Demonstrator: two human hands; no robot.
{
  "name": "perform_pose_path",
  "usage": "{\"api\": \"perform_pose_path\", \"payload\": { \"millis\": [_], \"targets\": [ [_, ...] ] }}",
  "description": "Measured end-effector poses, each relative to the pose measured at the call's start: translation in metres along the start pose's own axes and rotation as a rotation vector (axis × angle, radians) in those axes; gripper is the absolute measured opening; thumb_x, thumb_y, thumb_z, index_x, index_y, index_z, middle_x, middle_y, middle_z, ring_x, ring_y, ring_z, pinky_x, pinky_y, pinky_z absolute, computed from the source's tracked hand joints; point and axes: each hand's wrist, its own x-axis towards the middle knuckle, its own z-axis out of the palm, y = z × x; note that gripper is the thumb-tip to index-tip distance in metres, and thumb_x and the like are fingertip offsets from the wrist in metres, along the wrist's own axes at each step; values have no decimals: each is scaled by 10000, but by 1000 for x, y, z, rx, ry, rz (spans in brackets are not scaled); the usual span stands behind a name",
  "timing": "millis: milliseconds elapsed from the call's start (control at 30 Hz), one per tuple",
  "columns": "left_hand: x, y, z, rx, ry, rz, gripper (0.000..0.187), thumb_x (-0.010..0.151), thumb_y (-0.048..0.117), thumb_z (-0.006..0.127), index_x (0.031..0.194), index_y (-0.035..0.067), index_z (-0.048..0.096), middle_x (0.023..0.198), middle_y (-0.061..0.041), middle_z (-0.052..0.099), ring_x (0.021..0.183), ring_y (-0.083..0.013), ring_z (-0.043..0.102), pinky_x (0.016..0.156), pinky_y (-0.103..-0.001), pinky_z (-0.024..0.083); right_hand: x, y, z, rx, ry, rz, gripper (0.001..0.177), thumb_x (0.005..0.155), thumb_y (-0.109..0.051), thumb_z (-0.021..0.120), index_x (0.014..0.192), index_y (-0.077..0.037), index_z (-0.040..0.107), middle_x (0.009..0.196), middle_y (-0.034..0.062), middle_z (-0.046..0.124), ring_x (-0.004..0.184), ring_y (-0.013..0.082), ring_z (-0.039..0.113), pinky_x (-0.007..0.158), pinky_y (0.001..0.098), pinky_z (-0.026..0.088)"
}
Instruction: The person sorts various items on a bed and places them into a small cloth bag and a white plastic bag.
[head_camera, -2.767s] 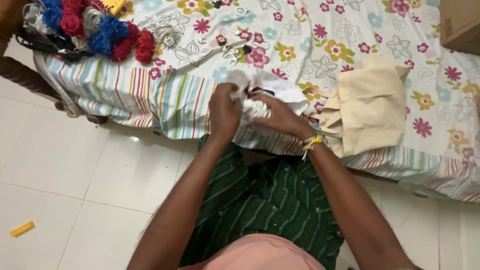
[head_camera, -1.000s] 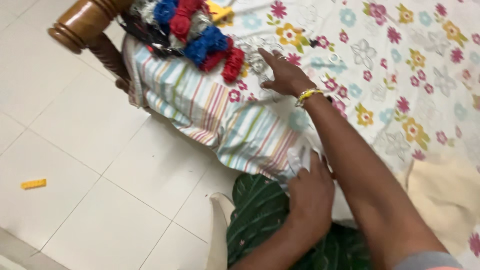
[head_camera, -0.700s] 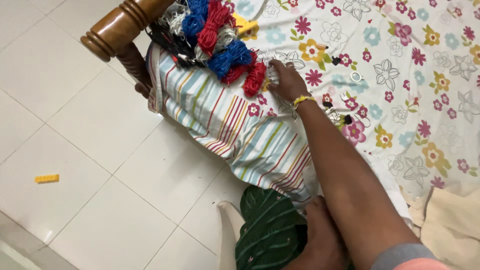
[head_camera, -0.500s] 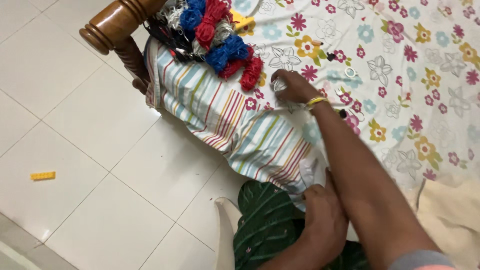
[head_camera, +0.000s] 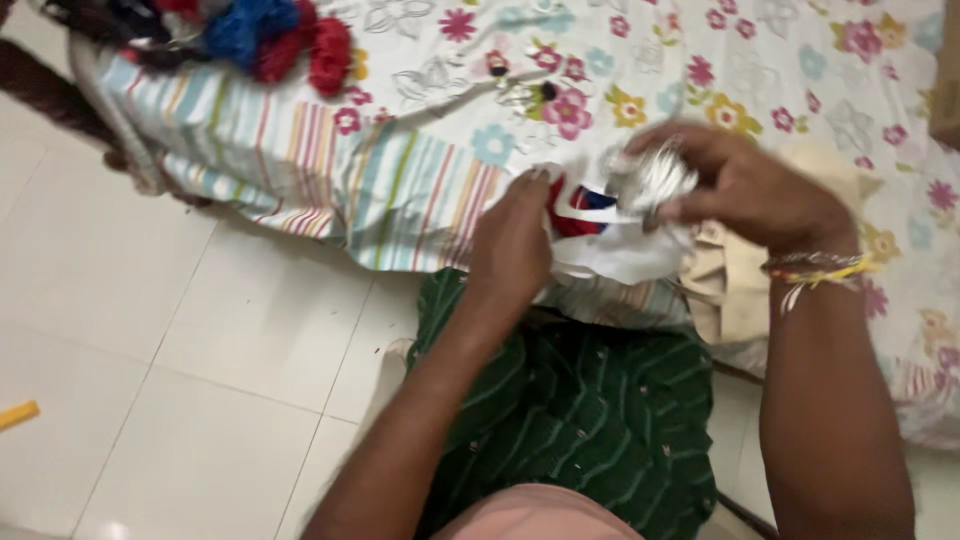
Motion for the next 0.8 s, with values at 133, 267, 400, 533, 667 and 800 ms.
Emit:
{"api": "perform_pose_path", "payload": {
  "millis": [133, 267, 400, 533, 667, 800],
  "targets": [
    [6, 5, -3, 45, -183, -65, 601, 803, -123, 540, 1391, 0, 555, 1452, -265, 546, 1243, -432, 599, 1010, -480, 512, -10, 41, 17, 61, -255, -24, 558, 811, -96, 711, 1363, -104, 624, 1377, 72, 644, 1191, 202, 641, 957, 359, 588],
    [12, 16, -14, -43, -262, -92, 667, 805, -130, 556, 1450, 37, 520, 1531, -230, 494, 1275, -409, 596, 996, -446, 530, 34, 77, 49, -80, -271, -186, 558, 838, -114, 688, 1382, -32, 590, 1352, 127, 667, 1193, 192, 637, 989, 336, 533],
    [18, 28, -22, -204, -332, -201, 720, 805, -106, 558, 1496, 77, 478, 1570, -209, 442, 1267, -362, 616, 928, -381, 556, 75, 93, 83, -253, -210, 43, 350, 855, -148, 684, 1132, 65, 702, 1107, 238, 774, 995, 269, 703, 872, 381, 567],
    [24, 20, -26, -117, -121, -101, 689, 854, -97, 606, 1522, 34, 505, 1558, -227, 505, 1412, -358, 560, 1042, -371, 547, 70, 93, 82, -121, 135, 117, 366, 802, -189, 700, 1115, 1, 679, 1060, 199, 773, 886, 264, 728, 813, 373, 584],
    [32, 23, -29, -134, -74, -275, 698, 826, -77, 596, 1508, 37, 496, 1528, -241, 495, 1313, -326, 616, 909, -330, 588, 57, 107, 83, -325, 200, -71, 492, 817, -200, 784, 1213, 30, 603, 1126, 201, 705, 988, 274, 688, 866, 402, 536],
    [30, 24, -28, -86, -94, -411, 683, 805, -66, 601, 1473, 28, 501, 1544, -217, 498, 1065, -352, 676, 820, -343, 571, 55, 121, 98, -506, 264, -256, 437, 863, -216, 773, 1252, -65, 640, 1213, 179, 694, 1052, 337, 686, 923, 419, 536]
  ]
}}
